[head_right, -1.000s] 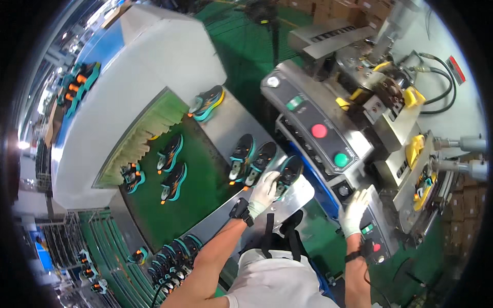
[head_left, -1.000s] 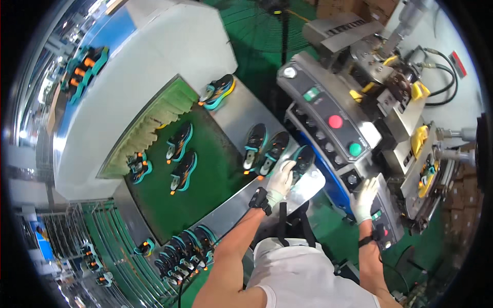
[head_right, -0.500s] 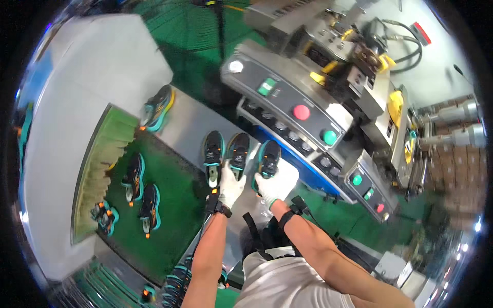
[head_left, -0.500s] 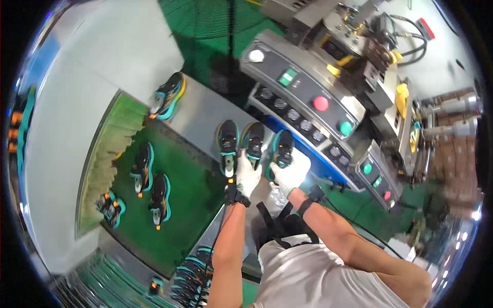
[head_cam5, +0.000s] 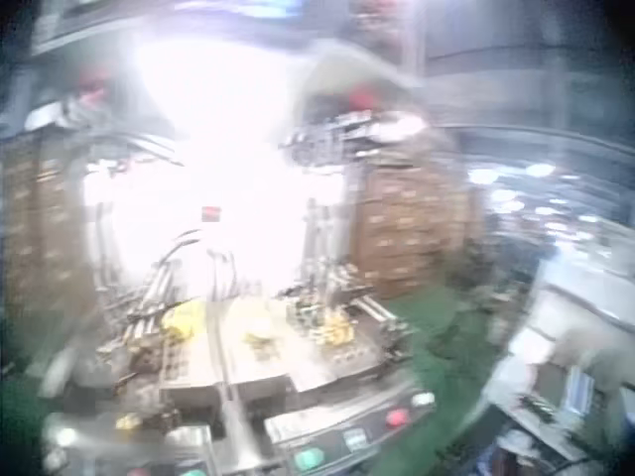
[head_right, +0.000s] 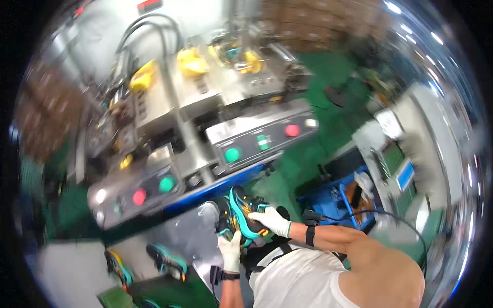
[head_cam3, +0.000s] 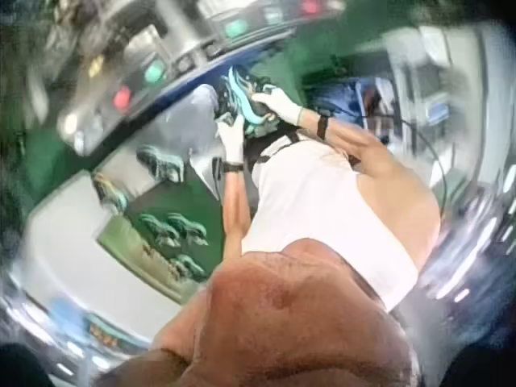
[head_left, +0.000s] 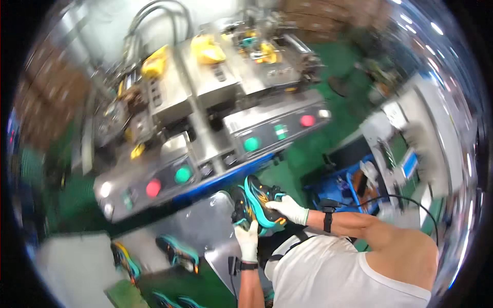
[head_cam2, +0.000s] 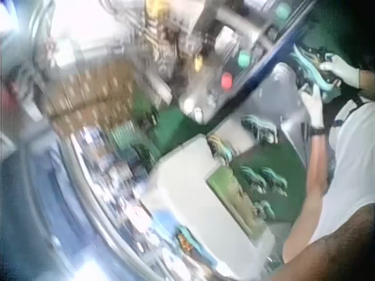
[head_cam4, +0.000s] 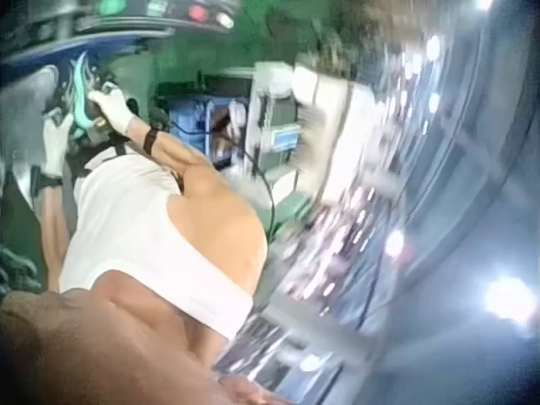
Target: Operating industrial machinery to process and shape shoe components on a production line.
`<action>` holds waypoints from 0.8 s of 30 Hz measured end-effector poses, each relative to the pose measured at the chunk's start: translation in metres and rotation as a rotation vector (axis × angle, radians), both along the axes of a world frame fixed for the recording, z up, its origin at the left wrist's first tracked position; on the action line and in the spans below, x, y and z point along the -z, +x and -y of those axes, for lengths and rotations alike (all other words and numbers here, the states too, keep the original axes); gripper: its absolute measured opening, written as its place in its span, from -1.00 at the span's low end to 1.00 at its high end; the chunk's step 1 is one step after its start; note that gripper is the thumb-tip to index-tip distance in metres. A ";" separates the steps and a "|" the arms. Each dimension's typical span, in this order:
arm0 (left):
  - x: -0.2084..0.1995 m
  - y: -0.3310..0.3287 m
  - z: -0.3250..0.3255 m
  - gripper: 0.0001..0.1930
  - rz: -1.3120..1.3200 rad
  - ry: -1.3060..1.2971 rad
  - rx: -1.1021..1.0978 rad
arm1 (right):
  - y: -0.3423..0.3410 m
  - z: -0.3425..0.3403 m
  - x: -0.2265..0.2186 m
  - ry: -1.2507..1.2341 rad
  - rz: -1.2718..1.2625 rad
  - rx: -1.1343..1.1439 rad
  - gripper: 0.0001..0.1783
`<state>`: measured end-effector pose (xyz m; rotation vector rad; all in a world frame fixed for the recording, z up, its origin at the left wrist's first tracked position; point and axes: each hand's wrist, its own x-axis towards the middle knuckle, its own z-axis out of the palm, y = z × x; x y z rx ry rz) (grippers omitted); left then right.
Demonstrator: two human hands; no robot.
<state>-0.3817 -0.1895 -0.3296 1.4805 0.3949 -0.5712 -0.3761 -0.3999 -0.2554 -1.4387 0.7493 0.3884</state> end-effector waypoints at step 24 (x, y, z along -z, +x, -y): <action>-0.227 -0.159 0.763 -0.27 1.094 -0.334 1.280 | -0.456 0.515 -0.162 -1.187 -0.333 1.499 -0.15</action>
